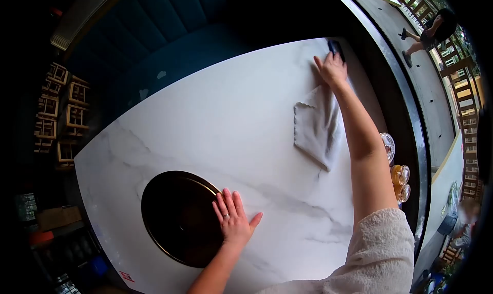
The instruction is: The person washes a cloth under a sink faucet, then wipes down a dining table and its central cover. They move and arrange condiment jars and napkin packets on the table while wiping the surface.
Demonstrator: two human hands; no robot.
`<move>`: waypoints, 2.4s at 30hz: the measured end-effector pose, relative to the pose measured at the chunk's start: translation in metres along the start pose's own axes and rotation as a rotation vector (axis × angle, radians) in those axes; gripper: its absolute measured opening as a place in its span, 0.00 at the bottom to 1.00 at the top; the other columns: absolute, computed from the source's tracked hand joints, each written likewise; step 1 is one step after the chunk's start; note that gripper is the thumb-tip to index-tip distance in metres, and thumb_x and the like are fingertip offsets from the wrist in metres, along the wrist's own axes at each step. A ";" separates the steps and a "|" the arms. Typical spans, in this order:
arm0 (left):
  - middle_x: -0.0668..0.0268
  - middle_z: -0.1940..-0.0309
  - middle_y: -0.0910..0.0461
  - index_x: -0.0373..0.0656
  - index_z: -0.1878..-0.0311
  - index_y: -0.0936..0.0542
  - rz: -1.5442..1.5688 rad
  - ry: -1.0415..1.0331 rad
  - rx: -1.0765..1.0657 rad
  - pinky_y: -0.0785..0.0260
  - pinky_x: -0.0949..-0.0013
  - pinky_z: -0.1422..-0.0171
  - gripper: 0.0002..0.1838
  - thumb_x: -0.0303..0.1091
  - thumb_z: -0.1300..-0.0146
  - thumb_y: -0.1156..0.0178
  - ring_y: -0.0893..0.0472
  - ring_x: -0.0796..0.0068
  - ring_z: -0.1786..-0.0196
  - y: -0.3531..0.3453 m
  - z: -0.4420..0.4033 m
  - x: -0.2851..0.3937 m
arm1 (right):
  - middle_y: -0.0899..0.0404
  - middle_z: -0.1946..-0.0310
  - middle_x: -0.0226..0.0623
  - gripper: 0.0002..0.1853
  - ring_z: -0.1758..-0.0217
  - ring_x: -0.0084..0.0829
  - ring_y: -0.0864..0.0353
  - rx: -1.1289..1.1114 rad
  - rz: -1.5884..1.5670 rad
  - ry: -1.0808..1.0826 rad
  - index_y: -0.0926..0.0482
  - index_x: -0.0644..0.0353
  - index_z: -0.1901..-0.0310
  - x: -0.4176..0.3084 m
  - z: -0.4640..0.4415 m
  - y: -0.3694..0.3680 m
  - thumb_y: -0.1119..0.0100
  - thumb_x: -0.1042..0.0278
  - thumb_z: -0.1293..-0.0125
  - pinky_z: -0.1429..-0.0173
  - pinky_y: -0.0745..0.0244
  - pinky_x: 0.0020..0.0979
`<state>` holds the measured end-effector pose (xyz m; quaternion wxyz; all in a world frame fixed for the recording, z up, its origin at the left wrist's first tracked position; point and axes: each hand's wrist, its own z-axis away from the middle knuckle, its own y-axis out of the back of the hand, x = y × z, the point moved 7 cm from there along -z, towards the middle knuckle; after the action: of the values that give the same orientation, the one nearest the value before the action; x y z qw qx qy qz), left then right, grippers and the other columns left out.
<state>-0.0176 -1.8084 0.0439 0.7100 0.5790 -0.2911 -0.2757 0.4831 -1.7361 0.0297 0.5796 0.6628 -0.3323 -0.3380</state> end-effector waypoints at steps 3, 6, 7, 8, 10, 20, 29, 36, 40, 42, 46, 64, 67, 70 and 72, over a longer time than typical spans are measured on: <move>0.40 0.32 0.53 0.28 0.35 0.45 -0.004 -0.003 0.035 0.63 0.43 0.29 0.48 0.64 0.44 0.50 0.54 0.40 0.30 0.003 0.000 0.001 | 0.47 0.32 0.51 0.40 0.29 0.44 0.49 -0.011 -0.034 0.385 0.49 0.59 0.31 -0.121 0.094 0.002 0.66 0.34 0.35 0.28 0.58 0.47; 0.40 0.32 0.53 0.28 0.35 0.45 -0.005 -0.008 0.039 0.63 0.43 0.29 0.48 0.64 0.44 0.50 0.54 0.40 0.30 0.002 0.002 0.001 | 0.42 0.35 0.48 0.36 0.31 0.43 0.46 -0.100 -0.245 0.805 0.44 0.61 0.34 -0.209 0.205 0.021 0.64 0.39 0.33 0.28 0.58 0.47; 0.41 0.32 0.53 0.29 0.35 0.45 0.004 0.002 0.028 0.63 0.43 0.28 0.48 0.64 0.44 0.50 0.54 0.40 0.30 0.001 0.002 0.000 | 0.40 0.37 0.48 0.33 0.31 0.42 0.45 -0.124 -0.307 0.858 0.41 0.61 0.36 -0.221 0.221 0.024 0.61 0.43 0.33 0.29 0.57 0.48; 0.41 0.32 0.53 0.29 0.34 0.45 0.012 0.013 0.015 0.63 0.43 0.28 0.48 0.64 0.44 0.49 0.54 0.40 0.29 0.001 0.002 -0.002 | 0.38 0.39 0.48 0.30 0.32 0.42 0.44 -0.150 -0.370 0.913 0.38 0.61 0.39 -0.228 0.231 0.027 0.58 0.46 0.33 0.29 0.55 0.48; 0.42 0.32 0.53 0.30 0.34 0.45 0.020 0.013 0.020 0.63 0.43 0.28 0.48 0.63 0.45 0.48 0.54 0.40 0.30 0.003 0.002 -0.003 | 0.37 0.40 0.48 0.24 0.33 0.44 0.43 -0.009 -0.414 0.888 0.35 0.61 0.41 -0.207 0.231 0.055 0.50 0.59 0.37 0.30 0.52 0.47; 0.43 0.32 0.52 0.29 0.35 0.44 0.060 0.024 0.020 0.63 0.43 0.28 0.48 0.61 0.47 0.45 0.54 0.41 0.30 0.000 -0.001 -0.003 | 0.49 0.30 0.39 0.29 0.26 0.38 0.56 -0.027 -0.281 0.758 0.41 0.54 0.34 -0.106 0.122 0.011 0.63 0.47 0.31 0.25 0.63 0.37; 0.43 0.31 0.54 0.29 0.34 0.46 0.068 0.038 -0.096 0.65 0.43 0.28 0.50 0.61 0.47 0.45 0.56 0.41 0.29 -0.045 -0.013 -0.003 | 0.48 0.31 0.39 0.30 0.26 0.38 0.55 -0.033 -0.584 0.453 0.40 0.52 0.34 -0.062 0.040 -0.041 0.67 0.44 0.32 0.25 0.63 0.36; 0.44 0.31 0.55 0.30 0.33 0.46 0.052 0.010 0.018 0.65 0.43 0.28 0.48 0.61 0.45 0.46 0.55 0.41 0.29 0.005 0.000 -0.001 | 0.44 0.33 0.45 0.29 0.33 0.46 0.44 0.108 -0.350 0.026 0.39 0.52 0.35 0.088 0.023 -0.021 0.63 0.45 0.34 0.33 0.46 0.40; 0.46 0.30 0.54 0.31 0.33 0.46 0.079 0.015 0.050 0.66 0.44 0.28 0.48 0.61 0.45 0.47 0.55 0.41 0.29 0.004 0.002 -0.003 | 0.44 0.34 0.47 0.27 0.30 0.45 0.47 0.171 -0.122 0.031 0.37 0.59 0.37 0.000 0.149 0.019 0.61 0.51 0.32 0.31 0.51 0.45; 0.47 0.31 0.53 0.31 0.34 0.43 0.060 0.013 0.082 0.64 0.43 0.28 0.46 0.63 0.44 0.50 0.54 0.42 0.29 0.003 0.000 -0.002 | 0.44 0.34 0.48 0.28 0.29 0.47 0.49 0.145 -0.253 0.245 0.39 0.59 0.36 -0.068 0.229 0.023 0.56 0.53 0.34 0.28 0.58 0.47; 0.49 0.31 0.51 0.37 0.33 0.43 0.121 0.002 0.068 0.64 0.47 0.27 0.43 0.56 0.45 0.44 0.53 0.46 0.29 -0.003 0.004 -0.010 | 0.45 0.33 0.44 0.27 0.29 0.44 0.49 -0.237 -0.598 0.825 0.37 0.58 0.37 -0.177 0.383 0.038 0.51 0.60 0.38 0.27 0.57 0.43; 0.59 0.29 0.52 0.51 0.31 0.43 0.116 -0.192 0.196 0.61 0.49 0.28 0.30 0.48 0.35 0.54 0.47 0.55 0.29 0.026 -0.225 0.012 | 0.48 0.33 0.51 0.28 0.29 0.52 0.51 0.157 -0.176 0.030 0.39 0.58 0.36 0.006 0.235 0.023 0.57 0.55 0.34 0.29 0.58 0.50; 0.56 0.29 0.51 0.46 0.32 0.43 0.307 -0.357 0.092 0.61 0.51 0.27 0.31 0.50 0.34 0.57 0.46 0.58 0.29 0.020 -0.250 0.122 | 0.46 0.33 0.49 0.32 0.30 0.49 0.47 -0.028 -0.320 0.380 0.38 0.58 0.37 -0.060 0.337 0.041 0.46 0.57 0.42 0.30 0.53 0.48; 0.55 0.30 0.49 0.43 0.33 0.41 0.512 -0.412 0.160 0.60 0.54 0.27 0.30 0.50 0.33 0.56 0.45 0.57 0.30 0.024 -0.249 0.170 | 0.40 0.36 0.46 0.30 0.30 0.44 0.46 -0.166 -0.541 0.642 0.35 0.62 0.41 -0.086 0.375 0.048 0.44 0.58 0.45 0.29 0.54 0.45; 0.54 0.31 0.47 0.41 0.34 0.39 0.576 -0.422 0.202 0.58 0.55 0.27 0.29 0.49 0.33 0.56 0.43 0.56 0.31 0.027 -0.234 0.167 | 0.40 0.36 0.45 0.29 0.30 0.44 0.46 -0.092 -0.515 0.675 0.33 0.63 0.42 -0.069 0.341 0.038 0.44 0.59 0.45 0.29 0.53 0.45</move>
<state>0.2683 -1.7703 0.0491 0.6223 0.4707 -0.6077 -0.1476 0.1588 -1.8685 0.0381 0.5814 0.7711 0.0679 -0.2505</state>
